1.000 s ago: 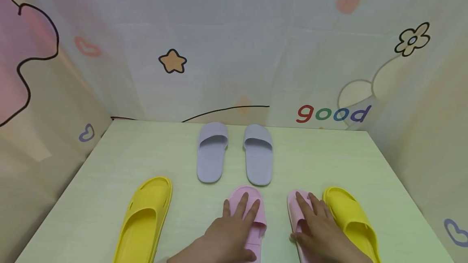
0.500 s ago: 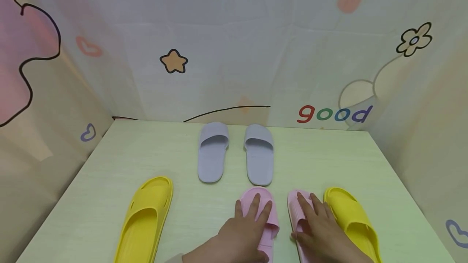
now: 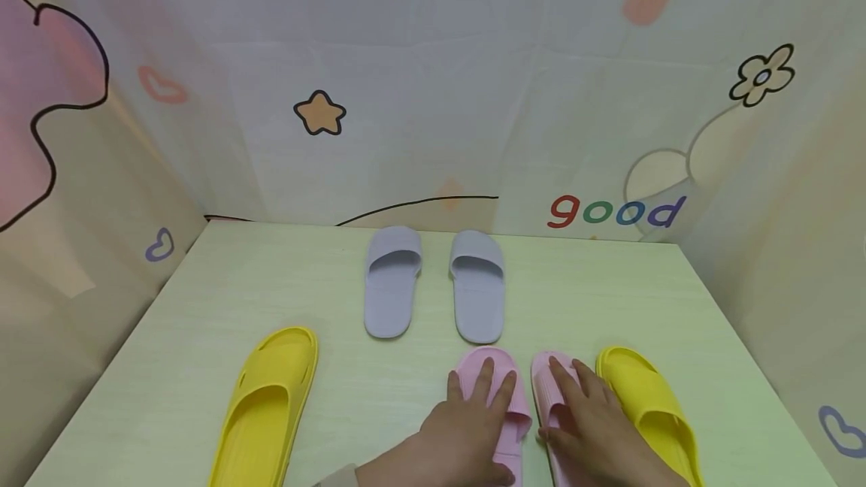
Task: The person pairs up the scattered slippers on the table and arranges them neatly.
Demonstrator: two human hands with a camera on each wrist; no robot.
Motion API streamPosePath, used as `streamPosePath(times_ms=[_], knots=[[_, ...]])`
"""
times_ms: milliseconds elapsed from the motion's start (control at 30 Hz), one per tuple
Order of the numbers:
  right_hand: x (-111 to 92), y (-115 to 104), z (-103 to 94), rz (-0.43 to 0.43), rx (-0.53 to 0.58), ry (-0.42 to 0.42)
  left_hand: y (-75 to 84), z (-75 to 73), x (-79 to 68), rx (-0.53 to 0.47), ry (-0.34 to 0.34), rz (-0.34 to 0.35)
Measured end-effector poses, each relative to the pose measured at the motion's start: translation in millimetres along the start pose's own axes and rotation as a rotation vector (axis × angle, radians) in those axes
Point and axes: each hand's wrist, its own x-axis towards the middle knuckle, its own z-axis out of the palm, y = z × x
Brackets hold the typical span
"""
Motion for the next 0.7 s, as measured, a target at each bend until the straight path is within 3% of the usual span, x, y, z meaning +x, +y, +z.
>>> streamPosePath(times_ms=[400, 700], knots=[[-3, 9, -1.9, -0.057, -0.004, 0.059, 12.5, 0.9, 10.2, 0.068, 0.017, 0.034], [1, 13, -8.0, -0.005, 0.047, -0.027, 19.7, 0.1, 20.2, 0.108, 0.031, 0.056]])
